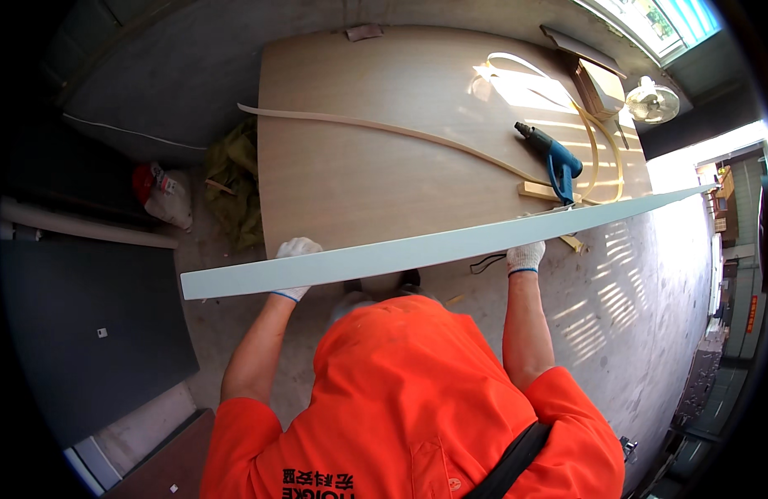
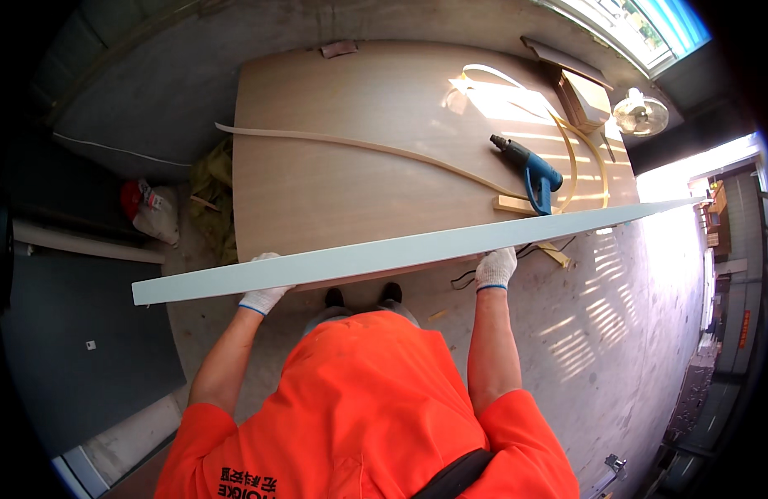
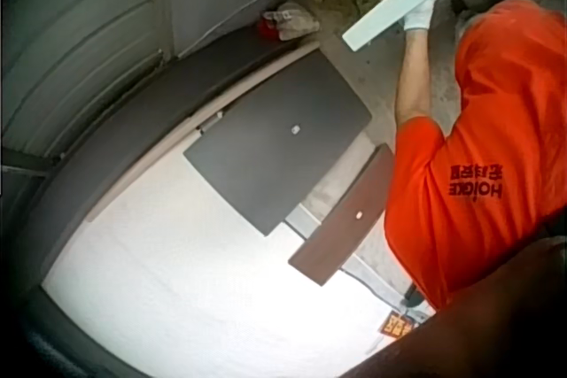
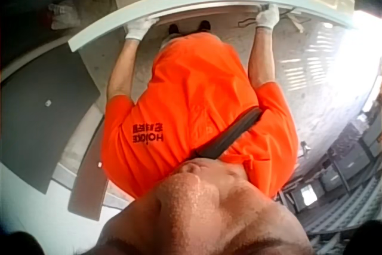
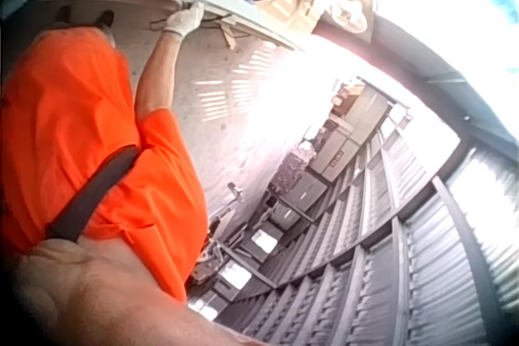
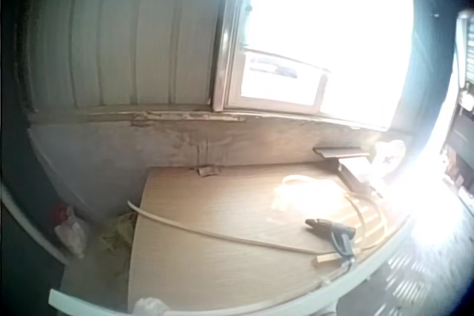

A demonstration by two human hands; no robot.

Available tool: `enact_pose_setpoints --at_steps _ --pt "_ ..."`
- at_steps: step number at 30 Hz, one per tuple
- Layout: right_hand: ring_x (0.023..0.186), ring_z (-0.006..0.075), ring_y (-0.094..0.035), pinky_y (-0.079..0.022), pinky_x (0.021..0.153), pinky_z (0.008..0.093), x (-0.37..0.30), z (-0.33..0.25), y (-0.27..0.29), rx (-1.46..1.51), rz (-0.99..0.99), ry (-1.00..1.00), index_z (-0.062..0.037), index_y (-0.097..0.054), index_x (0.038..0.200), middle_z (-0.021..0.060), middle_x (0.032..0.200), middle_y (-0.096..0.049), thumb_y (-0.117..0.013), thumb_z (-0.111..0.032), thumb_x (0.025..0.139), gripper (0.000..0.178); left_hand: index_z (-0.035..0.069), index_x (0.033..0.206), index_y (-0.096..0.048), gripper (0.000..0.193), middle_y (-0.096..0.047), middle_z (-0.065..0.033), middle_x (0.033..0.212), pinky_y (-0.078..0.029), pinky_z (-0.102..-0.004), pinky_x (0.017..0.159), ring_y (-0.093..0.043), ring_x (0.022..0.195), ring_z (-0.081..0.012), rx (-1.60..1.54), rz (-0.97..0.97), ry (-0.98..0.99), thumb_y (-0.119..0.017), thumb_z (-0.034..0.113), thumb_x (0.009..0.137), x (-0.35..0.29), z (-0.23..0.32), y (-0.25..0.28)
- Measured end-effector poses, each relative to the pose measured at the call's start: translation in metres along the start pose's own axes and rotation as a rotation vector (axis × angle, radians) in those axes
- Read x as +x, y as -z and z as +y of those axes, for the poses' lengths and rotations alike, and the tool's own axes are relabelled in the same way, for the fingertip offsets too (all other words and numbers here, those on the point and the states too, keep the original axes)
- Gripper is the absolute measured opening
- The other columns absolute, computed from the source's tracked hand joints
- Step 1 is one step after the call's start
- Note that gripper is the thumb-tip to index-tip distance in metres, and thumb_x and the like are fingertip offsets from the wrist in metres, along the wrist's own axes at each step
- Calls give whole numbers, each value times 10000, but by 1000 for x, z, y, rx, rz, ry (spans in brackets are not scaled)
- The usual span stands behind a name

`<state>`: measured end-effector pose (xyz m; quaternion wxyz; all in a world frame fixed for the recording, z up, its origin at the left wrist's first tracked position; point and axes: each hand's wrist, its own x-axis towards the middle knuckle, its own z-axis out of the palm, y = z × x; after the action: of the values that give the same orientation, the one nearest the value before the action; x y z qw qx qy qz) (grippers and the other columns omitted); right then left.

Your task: The person applies a thin strip of edge banding to the edge of a large, curved furniture panel. They use a heat gun to warm the adhesive on the banding and the panel edge, then press the strip into place with their gloved hands, smoothing it along the curve.

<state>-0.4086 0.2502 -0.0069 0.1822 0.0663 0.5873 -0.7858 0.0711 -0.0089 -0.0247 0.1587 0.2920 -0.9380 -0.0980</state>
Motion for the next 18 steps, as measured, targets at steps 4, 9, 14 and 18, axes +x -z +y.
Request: enact_pose_setpoints --at_steps 4,9,14,18 --pt "840 166 -654 -489 645 335 -2 4 -3 64 -19 42 -92 -690 1057 27 960 -690 -643 -122 973 101 134 970 -699 168 -696 -79 987 -514 -503 826 -667 983 -332 -51 -58 127 -692 263 863 -20 -20 -15" --pt "832 161 -649 -485 653 325 -11 1 -13 65 50 49 -87 -692 1042 23 956 -687 -654 -103 959 92 88 1155 -646 331 -688 -142 1130 -507 -530 935 -646 1098 -386 -127 109 221 -731 249 878 -43 -12 -5" --pt "857 159 -659 -502 689 325 -8 4 -9 72 26 68 -88 -697 1046 17 972 -692 -660 -112 955 101 56 1268 -625 433 -689 -191 1220 -511 -543 998 -639 1165 -425 -179 105 192 -751 231 893 -39 2 -3" --pt "909 166 -675 -532 734 334 -7 0 -8 59 -11 53 -95 -703 1083 19 1000 -702 -666 -131 958 135 75 1091 -704 223 -723 -184 1098 -547 -510 889 -673 1034 -415 -220 -42 143 -709 197 905 -24 -11 -7"
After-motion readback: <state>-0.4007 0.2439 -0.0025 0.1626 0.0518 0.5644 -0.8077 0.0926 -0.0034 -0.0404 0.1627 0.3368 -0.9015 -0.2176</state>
